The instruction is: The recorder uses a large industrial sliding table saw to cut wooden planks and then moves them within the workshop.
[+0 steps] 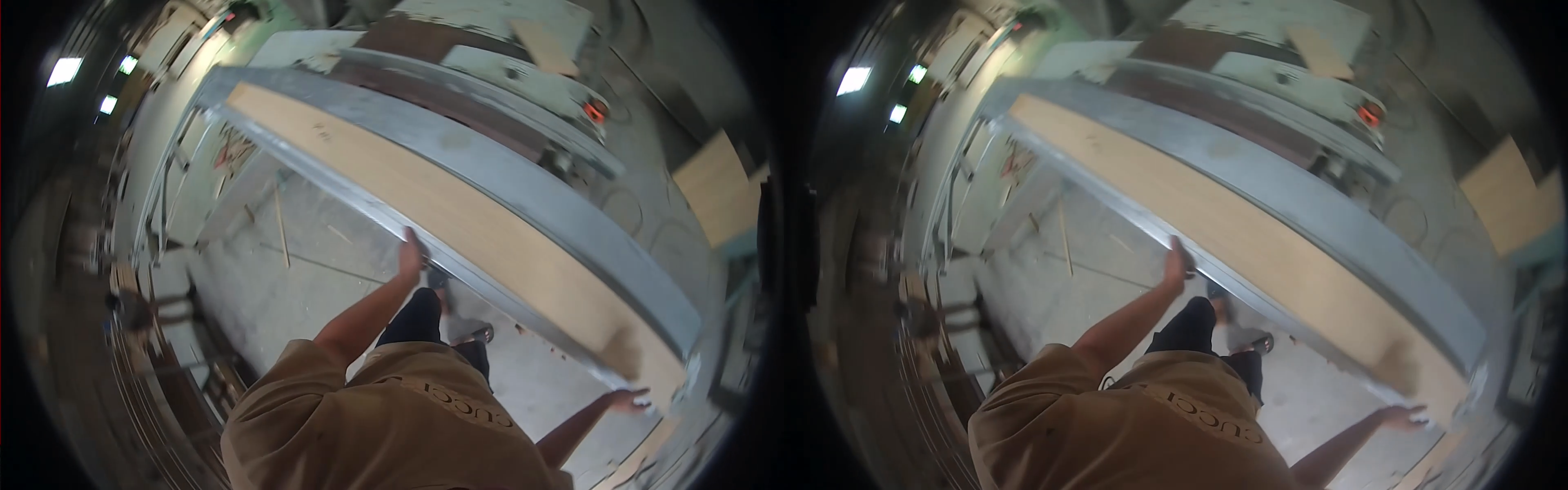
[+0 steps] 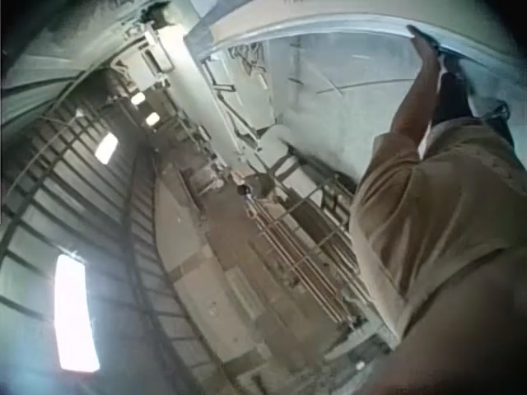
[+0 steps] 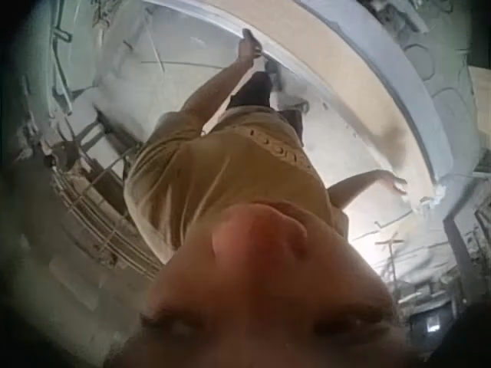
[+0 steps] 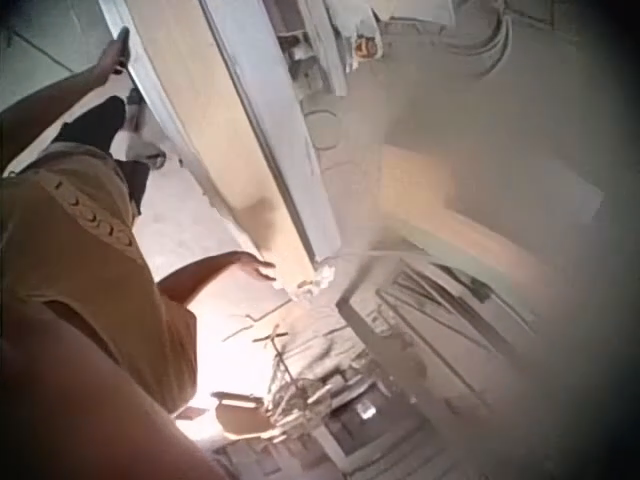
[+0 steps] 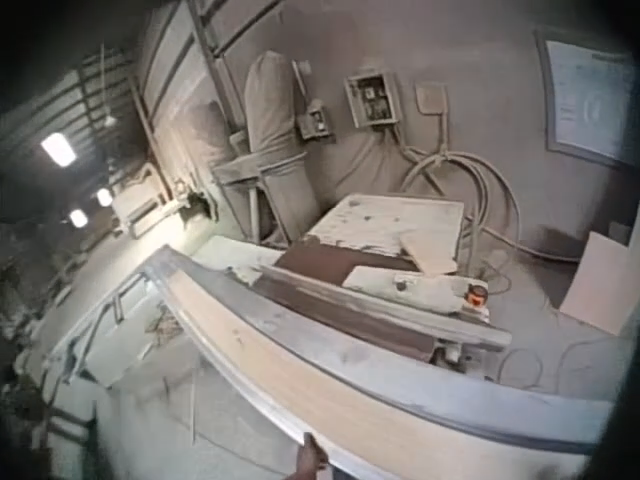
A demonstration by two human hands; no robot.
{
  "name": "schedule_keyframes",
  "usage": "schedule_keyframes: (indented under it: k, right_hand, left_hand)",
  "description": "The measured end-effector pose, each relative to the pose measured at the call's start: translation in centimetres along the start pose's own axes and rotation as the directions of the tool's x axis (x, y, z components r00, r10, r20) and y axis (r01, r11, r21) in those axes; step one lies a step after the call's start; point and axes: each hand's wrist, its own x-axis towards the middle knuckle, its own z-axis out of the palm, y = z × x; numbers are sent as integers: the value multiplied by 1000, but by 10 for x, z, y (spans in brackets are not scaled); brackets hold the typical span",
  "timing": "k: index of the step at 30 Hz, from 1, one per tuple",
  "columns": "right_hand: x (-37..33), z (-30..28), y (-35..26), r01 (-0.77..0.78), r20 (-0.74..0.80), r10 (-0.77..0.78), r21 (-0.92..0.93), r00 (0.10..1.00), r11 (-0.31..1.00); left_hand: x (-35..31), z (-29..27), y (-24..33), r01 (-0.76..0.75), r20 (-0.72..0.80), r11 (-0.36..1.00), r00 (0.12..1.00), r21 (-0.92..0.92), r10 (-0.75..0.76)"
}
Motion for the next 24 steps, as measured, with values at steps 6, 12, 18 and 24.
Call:
schedule_keyframes:
  k: [6, 12, 18, 24]
  right_hand:
    - [-88, -12, -199, 396, 490, -437, 192, 754, 898]
    - [-197, -20, -322, 479, 709, -685, 549, 166, 684]
    - [-233, 25, -319, 873, 745, -656, 232, 124, 429]
    - [-257, 26, -382, 976, 671, -741, 171, -14, 136]
  left_hand:
    - [28, 38, -10, -54, -194, 987, 981, -154, 24]
    - [187, -73, 79, -270, -437, 913, 892, -305, 118]
    - [300, -128, 138, -36, -380, 978, 924, -204, -45]
    - [316, -115, 180, 35, -520, 996, 851, -82, -73]
